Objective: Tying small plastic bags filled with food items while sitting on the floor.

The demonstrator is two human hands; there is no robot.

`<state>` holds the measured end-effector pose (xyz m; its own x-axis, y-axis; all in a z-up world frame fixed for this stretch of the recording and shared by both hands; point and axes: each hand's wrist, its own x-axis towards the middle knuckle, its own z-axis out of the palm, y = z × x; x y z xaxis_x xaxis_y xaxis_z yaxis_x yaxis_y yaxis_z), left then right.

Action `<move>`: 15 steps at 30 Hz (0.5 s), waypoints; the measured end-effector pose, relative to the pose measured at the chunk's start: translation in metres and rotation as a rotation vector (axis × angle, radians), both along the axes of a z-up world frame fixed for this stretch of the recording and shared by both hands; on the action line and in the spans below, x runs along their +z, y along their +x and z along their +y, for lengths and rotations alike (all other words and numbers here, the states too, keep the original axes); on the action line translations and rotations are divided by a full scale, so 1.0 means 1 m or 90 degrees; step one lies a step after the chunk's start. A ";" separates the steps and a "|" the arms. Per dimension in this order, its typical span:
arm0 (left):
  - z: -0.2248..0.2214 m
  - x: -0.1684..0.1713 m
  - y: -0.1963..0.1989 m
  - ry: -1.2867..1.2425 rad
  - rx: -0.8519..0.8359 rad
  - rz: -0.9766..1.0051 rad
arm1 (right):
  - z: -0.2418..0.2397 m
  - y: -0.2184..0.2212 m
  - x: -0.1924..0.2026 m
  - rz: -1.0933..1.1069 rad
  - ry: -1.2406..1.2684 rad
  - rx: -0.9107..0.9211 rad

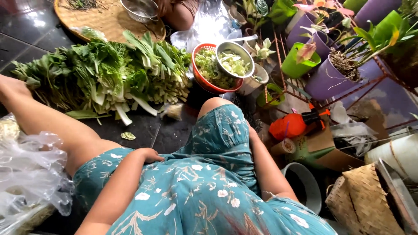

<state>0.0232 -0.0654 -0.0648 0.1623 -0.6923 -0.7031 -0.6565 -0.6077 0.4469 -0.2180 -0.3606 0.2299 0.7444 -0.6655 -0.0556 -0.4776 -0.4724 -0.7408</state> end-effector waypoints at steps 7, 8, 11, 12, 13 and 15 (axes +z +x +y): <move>0.004 -0.003 -0.005 -0.015 0.033 0.041 | -0.007 -0.018 0.009 -0.107 0.039 0.014; 0.004 -0.003 -0.003 -0.017 0.030 0.034 | -0.009 -0.019 0.012 -0.122 0.043 0.019; -0.002 -0.037 0.005 -0.016 0.064 0.051 | -0.011 -0.023 0.022 -0.163 0.055 0.032; 0.000 -0.030 0.003 -0.018 0.067 0.054 | -0.013 -0.023 0.028 -0.175 0.057 0.038; 0.002 -0.022 0.000 -0.016 0.080 0.063 | -0.015 -0.024 0.035 -0.188 0.059 0.044; 0.001 -0.017 0.002 -0.018 0.097 0.068 | -0.027 -0.027 0.050 -0.218 0.061 0.058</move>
